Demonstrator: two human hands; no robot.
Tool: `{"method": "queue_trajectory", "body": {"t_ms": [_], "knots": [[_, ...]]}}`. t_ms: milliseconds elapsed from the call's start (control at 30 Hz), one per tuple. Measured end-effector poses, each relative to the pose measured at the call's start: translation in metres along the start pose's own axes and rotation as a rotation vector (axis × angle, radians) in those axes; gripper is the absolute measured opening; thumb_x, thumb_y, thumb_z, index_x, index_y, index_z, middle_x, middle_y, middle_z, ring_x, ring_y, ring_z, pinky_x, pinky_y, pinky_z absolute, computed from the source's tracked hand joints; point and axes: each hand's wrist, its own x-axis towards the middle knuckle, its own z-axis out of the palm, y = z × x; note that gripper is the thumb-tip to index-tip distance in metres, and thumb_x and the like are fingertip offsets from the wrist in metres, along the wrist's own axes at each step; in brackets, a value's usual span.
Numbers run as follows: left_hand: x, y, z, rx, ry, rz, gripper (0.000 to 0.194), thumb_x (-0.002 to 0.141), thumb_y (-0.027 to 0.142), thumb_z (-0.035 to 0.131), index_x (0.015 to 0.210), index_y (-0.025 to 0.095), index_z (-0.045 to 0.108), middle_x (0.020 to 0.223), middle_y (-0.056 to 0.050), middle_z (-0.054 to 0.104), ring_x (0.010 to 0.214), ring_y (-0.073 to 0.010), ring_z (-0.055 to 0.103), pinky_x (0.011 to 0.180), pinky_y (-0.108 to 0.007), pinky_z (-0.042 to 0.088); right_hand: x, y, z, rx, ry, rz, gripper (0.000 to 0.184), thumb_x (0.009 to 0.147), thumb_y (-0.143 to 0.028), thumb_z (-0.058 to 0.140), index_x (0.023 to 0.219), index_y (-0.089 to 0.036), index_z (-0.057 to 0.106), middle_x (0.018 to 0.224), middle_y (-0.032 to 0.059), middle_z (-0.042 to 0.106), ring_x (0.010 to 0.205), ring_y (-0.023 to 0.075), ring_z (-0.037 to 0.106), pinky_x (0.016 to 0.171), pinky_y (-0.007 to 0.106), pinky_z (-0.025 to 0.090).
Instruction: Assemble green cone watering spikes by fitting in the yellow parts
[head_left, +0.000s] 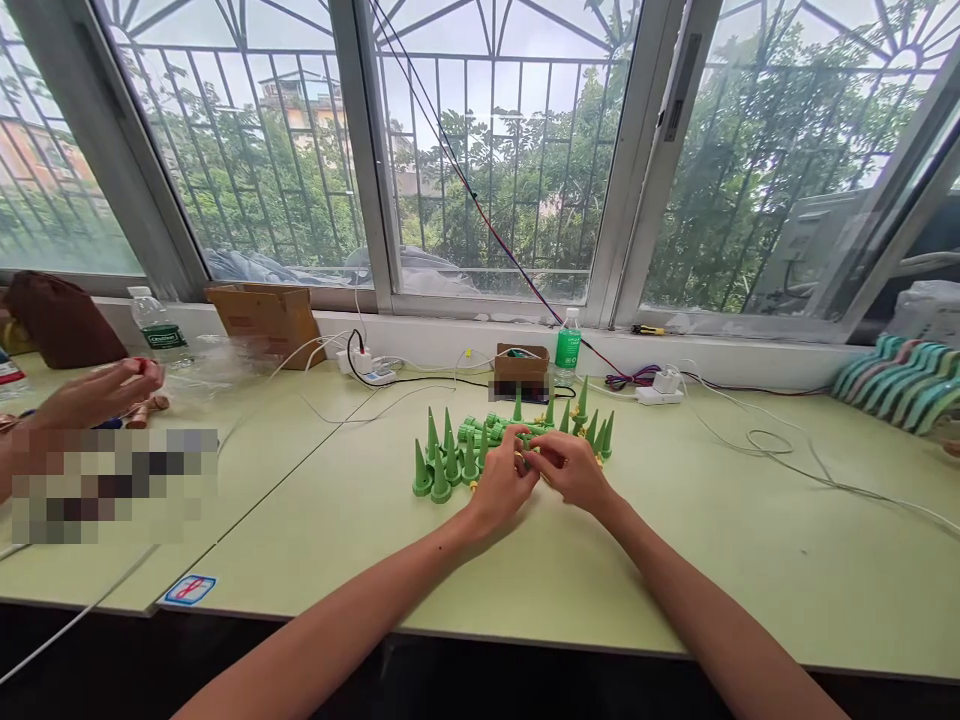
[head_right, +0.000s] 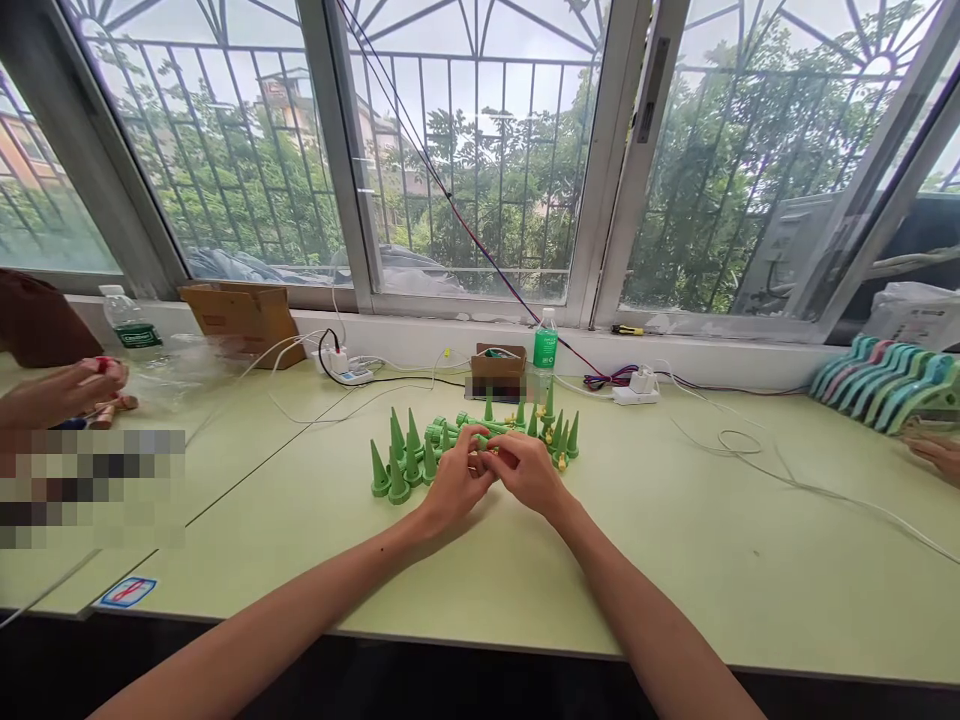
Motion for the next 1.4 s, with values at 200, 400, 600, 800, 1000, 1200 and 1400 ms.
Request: {"method": "queue_trajectory", "body": {"t_ms": [200,400,600,800,1000,1200,1400], "knots": [[0.0,0.003,-0.001,0.034,0.002,-0.003,0.043,0.076,0.013,0.057,0.116,0.021,0.044,0.078,0.003,0.059,0.049,-0.0062,0.049,0.049,-0.018,0.039,0.001,0.002,0.002,-0.029,0.041,0.057,0.025,0.09,-0.037,0.052,0.076,-0.018,0.061,0.061,0.0008,0.055,0.054,0.013,0.045,0.054,0.026,0.036],[-0.001,0.012,-0.004,0.038,-0.028,0.035,0.036,0.084,0.035,0.059,0.114,0.022,0.045,0.097,-0.002,0.06,0.043,-0.0028,0.042,0.047,-0.02,0.037,0.002,0.007,-0.008,0.019,0.138,0.162,0.026,0.086,-0.035,0.053,0.066,-0.019,0.048,0.054,-0.0037,0.044,0.049,0.0105,0.039,0.049,0.024,0.033],[-0.001,0.011,-0.003,0.034,-0.013,0.051,0.033,0.088,0.039,0.056,0.114,0.021,0.046,0.097,-0.002,0.06,0.045,-0.0039,0.044,0.048,-0.021,0.038,0.004,0.009,-0.017,0.064,0.166,0.212,0.024,0.089,-0.034,0.047,0.071,-0.018,0.051,0.061,-0.0018,0.049,0.051,0.0105,0.041,0.05,0.024,0.034],[0.001,0.007,-0.002,0.027,0.003,0.046,0.027,0.092,0.042,0.049,0.107,0.02,0.049,0.091,-0.002,0.059,0.048,-0.0054,0.042,0.048,-0.021,0.035,0.003,0.009,-0.024,-0.028,0.233,0.179,0.027,0.092,-0.033,0.044,0.07,-0.019,0.048,0.057,-0.0037,0.046,0.049,0.0102,0.04,0.05,0.023,0.034],[0.001,0.009,-0.002,0.073,-0.042,0.047,0.026,0.094,0.042,0.045,0.093,0.018,0.053,0.084,-0.002,0.06,0.051,-0.007,0.04,0.049,-0.022,0.032,0.004,0.025,-0.054,-0.267,0.626,0.12,0.031,0.094,-0.032,0.038,0.067,-0.019,0.049,0.056,-0.0031,0.049,0.049,0.0108,0.043,0.054,0.022,0.034],[0.0,0.012,-0.003,0.1,-0.065,0.046,0.028,0.094,0.041,0.043,0.085,0.017,0.055,0.077,-0.001,0.059,0.052,-0.0084,0.041,0.051,-0.022,0.032,0.004,0.056,-0.084,-0.523,0.895,0.241,0.033,0.094,-0.034,0.037,0.067,-0.019,0.047,0.055,-0.0011,0.049,0.048,0.0128,0.043,0.054,0.025,0.031],[0.0,0.01,-0.003,0.109,-0.073,0.053,0.029,0.094,0.04,0.043,0.083,0.017,0.055,0.074,0.0,0.059,0.053,-0.0089,0.042,0.052,-0.023,0.032,0.001,0.078,-0.084,-0.666,0.713,0.457,0.031,0.089,-0.035,0.044,0.063,-0.019,0.048,0.055,0.0,0.048,0.051,0.0135,0.039,0.054,0.025,0.025]]}}
